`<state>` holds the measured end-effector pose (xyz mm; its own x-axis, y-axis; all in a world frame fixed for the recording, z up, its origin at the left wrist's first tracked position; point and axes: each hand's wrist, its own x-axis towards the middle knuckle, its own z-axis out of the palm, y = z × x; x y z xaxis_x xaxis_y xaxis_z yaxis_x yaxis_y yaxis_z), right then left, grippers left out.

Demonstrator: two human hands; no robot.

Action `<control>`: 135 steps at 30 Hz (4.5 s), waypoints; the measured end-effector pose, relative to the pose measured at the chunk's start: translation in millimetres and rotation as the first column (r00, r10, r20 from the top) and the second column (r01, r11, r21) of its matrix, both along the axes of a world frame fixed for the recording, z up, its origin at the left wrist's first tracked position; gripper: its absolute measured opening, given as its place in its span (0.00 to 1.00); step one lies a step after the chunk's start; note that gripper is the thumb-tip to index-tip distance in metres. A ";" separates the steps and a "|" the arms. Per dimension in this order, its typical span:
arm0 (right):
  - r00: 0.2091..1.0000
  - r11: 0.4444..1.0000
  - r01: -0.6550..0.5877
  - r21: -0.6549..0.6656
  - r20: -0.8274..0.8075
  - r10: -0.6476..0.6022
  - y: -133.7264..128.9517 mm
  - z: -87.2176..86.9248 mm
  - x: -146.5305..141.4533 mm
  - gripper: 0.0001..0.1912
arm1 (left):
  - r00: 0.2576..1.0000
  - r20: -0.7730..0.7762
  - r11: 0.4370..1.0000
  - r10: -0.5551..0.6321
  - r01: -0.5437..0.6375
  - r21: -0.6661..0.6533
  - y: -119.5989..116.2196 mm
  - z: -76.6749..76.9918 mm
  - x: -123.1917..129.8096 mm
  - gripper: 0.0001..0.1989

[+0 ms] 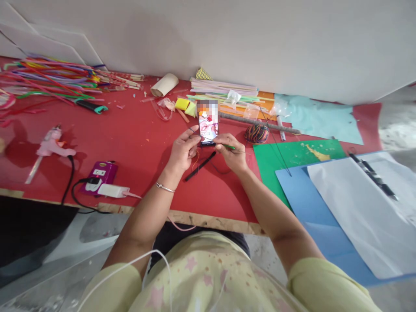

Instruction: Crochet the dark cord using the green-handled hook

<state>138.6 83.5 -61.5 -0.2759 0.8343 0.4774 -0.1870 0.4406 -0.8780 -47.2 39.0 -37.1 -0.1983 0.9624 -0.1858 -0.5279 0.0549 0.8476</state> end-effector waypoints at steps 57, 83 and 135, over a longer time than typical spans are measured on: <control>0.999 0.984 0.046 -0.175 0.028 -0.041 -12.0 22.3 -4.9 0.19 | 0.984 -0.148 0.990 0.100 -0.084 0.113 1.8 -4.1 -2.4 0.16; 0.904 0.969 0.242 -0.040 0.372 -0.211 -21.8 26.4 -14.6 0.09 | 0.974 -0.225 0.990 0.026 0.006 0.140 -3.5 -11.7 15.3 0.11; 0.981 0.945 0.090 -0.313 0.192 -0.030 -10.6 12.2 -12.9 0.18 | 0.992 -0.129 0.999 -0.003 0.008 0.041 -3.6 -8.6 17.0 0.11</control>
<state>125.7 72.9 -49.3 -0.2779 0.9518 0.1297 0.0069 0.1370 -0.9905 -30.2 35.4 -45.7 -0.2130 0.9698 -0.1187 -0.4138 0.0205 0.9101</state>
